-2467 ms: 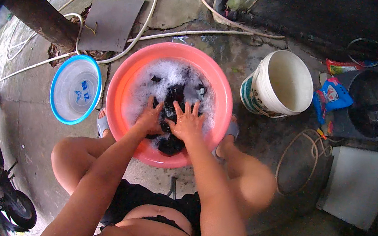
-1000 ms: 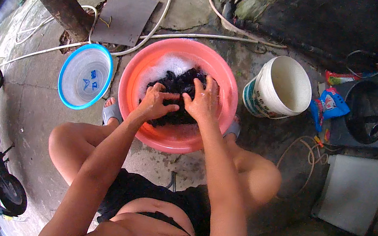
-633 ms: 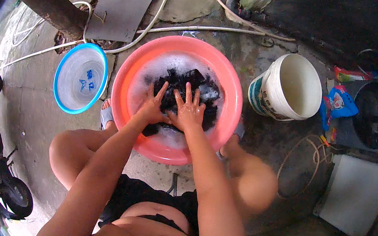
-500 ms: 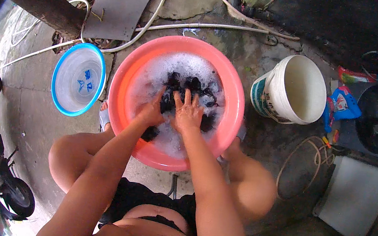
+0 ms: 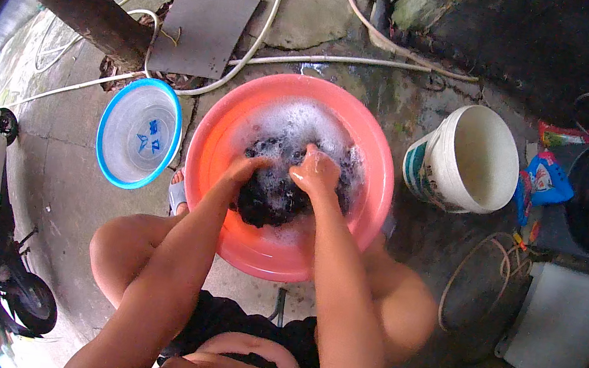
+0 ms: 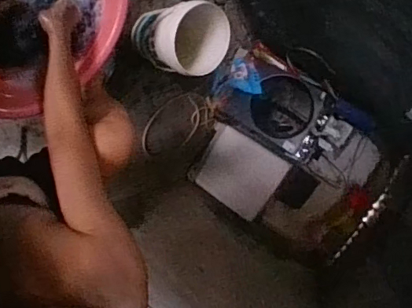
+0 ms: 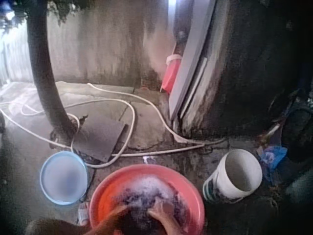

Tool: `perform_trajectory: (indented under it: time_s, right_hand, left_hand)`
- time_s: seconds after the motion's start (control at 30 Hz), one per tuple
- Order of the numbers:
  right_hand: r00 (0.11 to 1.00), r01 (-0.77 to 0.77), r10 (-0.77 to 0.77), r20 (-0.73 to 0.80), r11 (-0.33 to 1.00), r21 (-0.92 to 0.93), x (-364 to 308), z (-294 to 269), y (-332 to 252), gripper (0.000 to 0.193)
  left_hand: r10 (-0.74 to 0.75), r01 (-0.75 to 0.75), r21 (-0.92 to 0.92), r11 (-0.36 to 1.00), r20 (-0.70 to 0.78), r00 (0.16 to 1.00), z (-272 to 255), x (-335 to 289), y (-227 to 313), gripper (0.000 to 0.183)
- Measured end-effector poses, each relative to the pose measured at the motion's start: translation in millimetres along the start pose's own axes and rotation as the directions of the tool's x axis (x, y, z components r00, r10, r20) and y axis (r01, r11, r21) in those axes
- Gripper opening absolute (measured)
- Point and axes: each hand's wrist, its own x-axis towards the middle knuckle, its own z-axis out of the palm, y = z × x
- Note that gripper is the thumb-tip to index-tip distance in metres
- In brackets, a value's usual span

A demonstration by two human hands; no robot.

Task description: The person washes dark clothes by hand in a pink basin filled with soapy water, scrubbing the fabric and dipping it into the water.

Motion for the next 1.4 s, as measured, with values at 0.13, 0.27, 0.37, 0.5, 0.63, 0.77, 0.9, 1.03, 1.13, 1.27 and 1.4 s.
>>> perform_trajectory:
  time_s: [0.13,0.27,0.37,0.5,0.63,0.77,0.9,1.03,1.13,1.27,1.4]
  right_hand:
    - [0.958,0.163,-0.116,-0.262,0.972,0.167,-42,-12,19,0.056]
    - [0.909,0.324,-0.219,-0.355,0.907,0.27,-71,-33,17,0.06]
    - [0.816,0.454,-0.322,-0.48,0.871,0.188,-90,-49,20,0.04]
    - [0.71,0.573,-0.434,-0.554,0.814,0.097,-98,-60,34,0.027]
    - [0.916,0.4,-0.386,-0.11,0.9,0.17,-114,-78,24,0.031]
    - [0.911,0.383,-0.403,0.085,0.905,0.186,-110,-78,26,0.04]
    - [0.854,0.412,-0.401,-0.332,0.91,-0.04,-79,-47,23,0.052]
    - [0.78,0.394,-0.485,-0.396,0.872,-0.291,-51,-3,12,0.074]
    - [0.873,0.265,-0.355,-0.333,0.921,-0.287,-45,32,11,0.081]
    - [0.964,0.124,-0.191,-0.183,0.938,-0.324,-44,43,2,0.079]
    - [0.996,0.049,-0.033,0.08,0.978,-0.203,-29,39,-9,0.073]
  left_hand:
    - [0.314,-0.29,-0.244,0.926,0.07,0.947,12,-64,26,0.092]
    - [0.425,-0.394,-0.167,0.904,0.24,0.873,2,-93,50,0.077]
    - [0.647,-0.696,0.258,0.671,0.255,0.718,7,-114,61,0.055]
    - [0.806,-0.822,0.487,0.295,0.336,0.488,20,-137,71,0.051]
    - [0.612,-0.704,0.409,0.581,0.351,0.709,11,-126,65,0.045]
    - [0.52,-0.522,0.7,0.488,0.247,0.817,21,-108,37,0.039]
    - [0.852,-0.377,0.921,0.101,0.115,0.51,30,-94,-9,0.081]
    - [0.774,-0.349,0.924,0.155,0.106,0.625,39,-79,-1,0.119]
    - [0.649,-0.448,0.823,0.348,0.133,0.749,27,-38,-21,0.129]
    - [0.524,-0.291,0.896,0.335,0.08,0.848,32,-16,-29,0.116]
    - [0.505,-0.227,0.901,0.37,0.01,0.863,30,1,-35,0.095]
